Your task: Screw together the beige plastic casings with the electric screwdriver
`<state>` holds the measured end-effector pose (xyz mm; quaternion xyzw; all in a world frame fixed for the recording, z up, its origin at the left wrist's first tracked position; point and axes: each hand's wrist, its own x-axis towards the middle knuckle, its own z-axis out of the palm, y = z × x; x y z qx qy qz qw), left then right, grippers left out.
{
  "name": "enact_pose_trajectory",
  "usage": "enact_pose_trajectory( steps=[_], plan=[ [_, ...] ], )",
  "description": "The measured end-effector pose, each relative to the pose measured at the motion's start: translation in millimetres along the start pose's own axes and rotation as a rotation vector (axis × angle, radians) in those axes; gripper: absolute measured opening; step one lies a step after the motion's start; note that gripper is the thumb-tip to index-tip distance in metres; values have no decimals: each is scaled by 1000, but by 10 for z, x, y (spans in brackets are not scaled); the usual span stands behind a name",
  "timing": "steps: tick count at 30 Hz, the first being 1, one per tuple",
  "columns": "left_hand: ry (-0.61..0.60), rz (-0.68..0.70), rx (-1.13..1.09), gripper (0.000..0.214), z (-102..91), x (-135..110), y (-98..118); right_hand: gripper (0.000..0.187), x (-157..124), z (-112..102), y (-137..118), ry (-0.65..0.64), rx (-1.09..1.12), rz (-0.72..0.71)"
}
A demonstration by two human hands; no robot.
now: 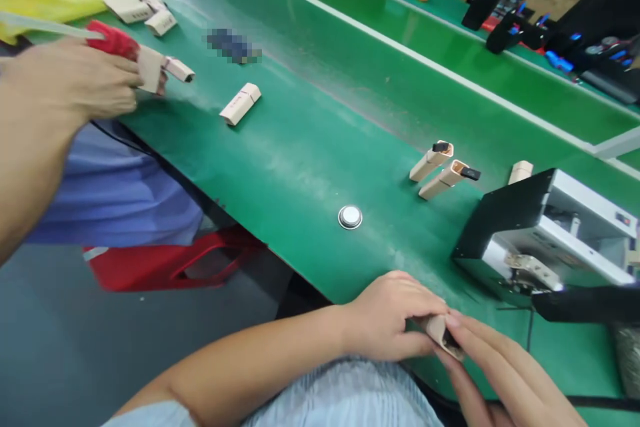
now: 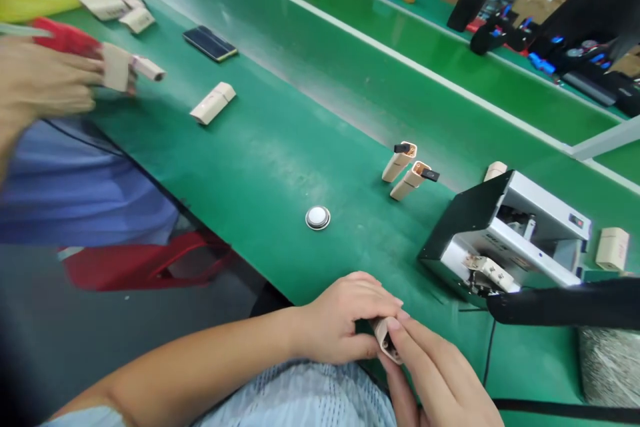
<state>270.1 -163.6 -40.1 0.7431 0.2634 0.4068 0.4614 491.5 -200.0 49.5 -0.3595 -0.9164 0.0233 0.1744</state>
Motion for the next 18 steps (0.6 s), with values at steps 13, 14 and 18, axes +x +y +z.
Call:
enact_pose_trajectory(
  steps=[13,14,18],
  plan=[
    [74,-26,-66,30,-45,17,79,23,377,-277,-146,-45,-140,58],
    [77,-28,-65,31,-43,17,78,26,424,-284,-165,-65,-160,40],
    [93,-27,-71,32,-38,17,69,30,524,-257,-222,-88,-198,-9]
  ],
)
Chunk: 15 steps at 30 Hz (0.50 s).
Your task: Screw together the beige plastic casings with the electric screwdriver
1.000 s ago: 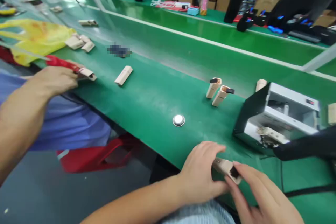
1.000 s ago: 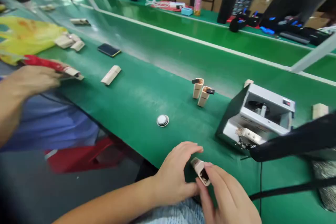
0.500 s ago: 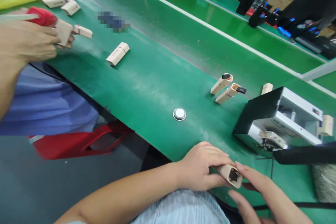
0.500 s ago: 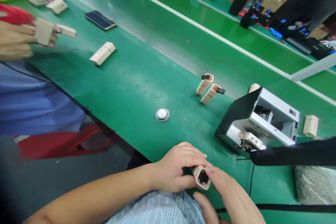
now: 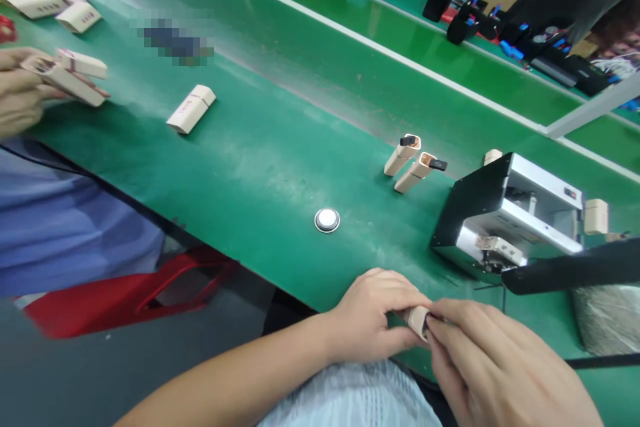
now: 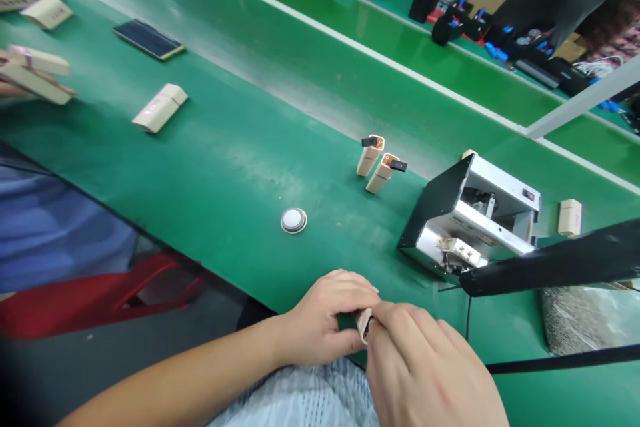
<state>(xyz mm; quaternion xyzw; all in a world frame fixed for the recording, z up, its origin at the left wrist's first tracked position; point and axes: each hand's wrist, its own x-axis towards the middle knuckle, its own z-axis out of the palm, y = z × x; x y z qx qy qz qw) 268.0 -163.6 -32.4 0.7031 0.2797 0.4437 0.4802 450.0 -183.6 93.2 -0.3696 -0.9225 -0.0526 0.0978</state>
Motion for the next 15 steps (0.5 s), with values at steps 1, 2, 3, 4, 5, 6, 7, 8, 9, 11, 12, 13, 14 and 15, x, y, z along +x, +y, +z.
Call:
enact_pose_trajectory(
  steps=[1,2,3,4,5,6,7,8,9,11,12,13,14,15],
  plan=[
    [3,5,-1,31,1,0,-2,29,7,16,-9,10,14,9],
    [5,10,1,30,3,-1,-3,28,9,34,-15,21,33,25],
    [6,13,4,29,5,-2,-3,27,8,51,-17,38,53,45],
    [8,15,6,28,7,-4,-3,25,5,66,-17,52,72,68],
    [12,14,6,27,9,-5,-2,24,1,78,-15,75,87,92],
    [16,12,3,28,11,-6,0,22,-5,85,-12,93,107,115],
    [19,10,-1,28,12,-7,2,20,-12,90,-8,106,132,139],
    [22,7,-4,29,12,-7,3,17,-20,92,-3,111,163,165],
    [23,4,-4,29,12,-6,4,15,-28,92,2,107,195,193],
    [21,4,-4,30,11,-4,2,14,-44,90,6,99,236,235],
    [19,8,-3,30,11,-4,0,13,-51,87,5,107,230,242],
    [21,13,-3,30,13,-4,-3,13,-58,80,1,116,203,234],
    [24,17,-4,30,16,-6,-7,13,-64,67,-6,114,156,200],
    [30,21,-5,30,20,-8,-11,13,-69,48,-16,90,93,149]
  ],
)
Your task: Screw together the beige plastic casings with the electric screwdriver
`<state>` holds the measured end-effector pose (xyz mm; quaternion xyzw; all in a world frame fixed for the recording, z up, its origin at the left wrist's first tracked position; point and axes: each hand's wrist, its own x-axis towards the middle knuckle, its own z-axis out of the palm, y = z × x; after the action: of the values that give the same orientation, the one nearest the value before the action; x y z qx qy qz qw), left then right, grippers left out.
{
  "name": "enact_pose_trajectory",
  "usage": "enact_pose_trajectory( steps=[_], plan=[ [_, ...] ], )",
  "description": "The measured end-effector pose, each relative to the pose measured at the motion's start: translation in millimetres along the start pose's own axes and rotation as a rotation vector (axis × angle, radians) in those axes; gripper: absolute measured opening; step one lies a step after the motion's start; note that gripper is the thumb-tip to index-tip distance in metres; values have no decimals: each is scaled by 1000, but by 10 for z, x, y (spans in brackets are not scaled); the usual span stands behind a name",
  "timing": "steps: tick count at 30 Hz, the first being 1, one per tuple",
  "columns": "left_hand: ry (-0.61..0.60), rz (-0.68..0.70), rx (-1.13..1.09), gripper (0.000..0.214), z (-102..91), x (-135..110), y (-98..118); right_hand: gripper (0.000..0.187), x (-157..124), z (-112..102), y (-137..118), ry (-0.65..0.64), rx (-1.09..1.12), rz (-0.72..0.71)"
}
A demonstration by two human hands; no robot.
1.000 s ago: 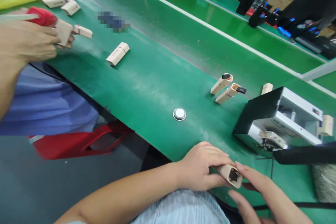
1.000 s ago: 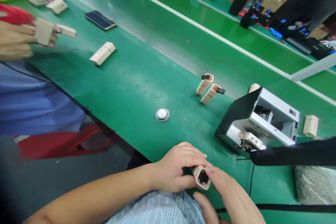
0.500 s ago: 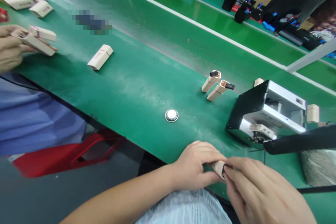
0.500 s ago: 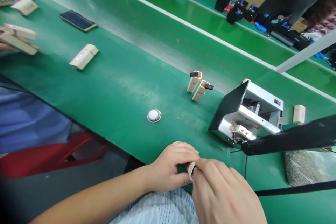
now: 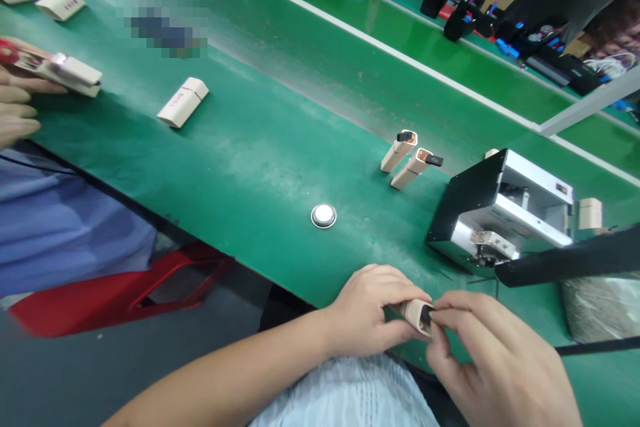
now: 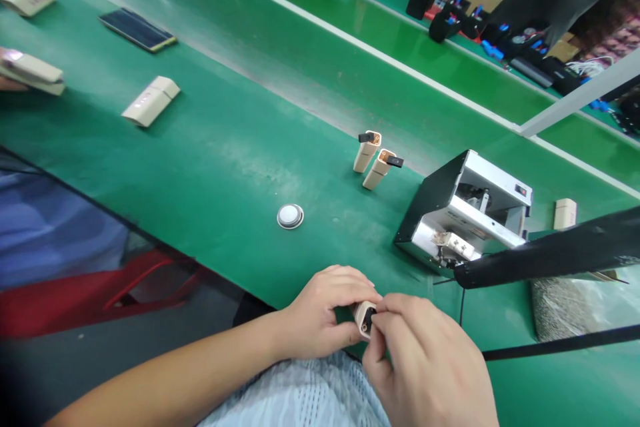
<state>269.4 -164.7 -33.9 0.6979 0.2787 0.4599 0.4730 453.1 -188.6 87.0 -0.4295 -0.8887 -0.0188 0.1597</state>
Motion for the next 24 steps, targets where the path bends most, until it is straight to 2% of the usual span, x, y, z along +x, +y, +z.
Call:
enact_pose_trajectory(
  steps=[3,5,9,14,16,20,24],
  plan=[
    [30,10,3,29,18,-10,-6,20,-13,-83,-39,-167,-187,-196],
    [44,12,6,28,29,-14,-4,28,-19,-133,-57,-211,-212,-239],
    [44,9,10,26,40,-10,-1,33,-38,-133,-30,-168,-82,-140],
    [25,9,-7,32,43,-2,-16,18,-76,-70,27,-144,71,-78],
    [12,5,-8,32,48,-2,-17,17,-56,-88,12,-178,56,-87],
    [4,-14,8,27,57,-8,1,31,75,-171,-4,-265,-59,-164],
    [25,-33,23,32,60,-19,23,32,170,-192,109,-306,53,-108]
  ],
)
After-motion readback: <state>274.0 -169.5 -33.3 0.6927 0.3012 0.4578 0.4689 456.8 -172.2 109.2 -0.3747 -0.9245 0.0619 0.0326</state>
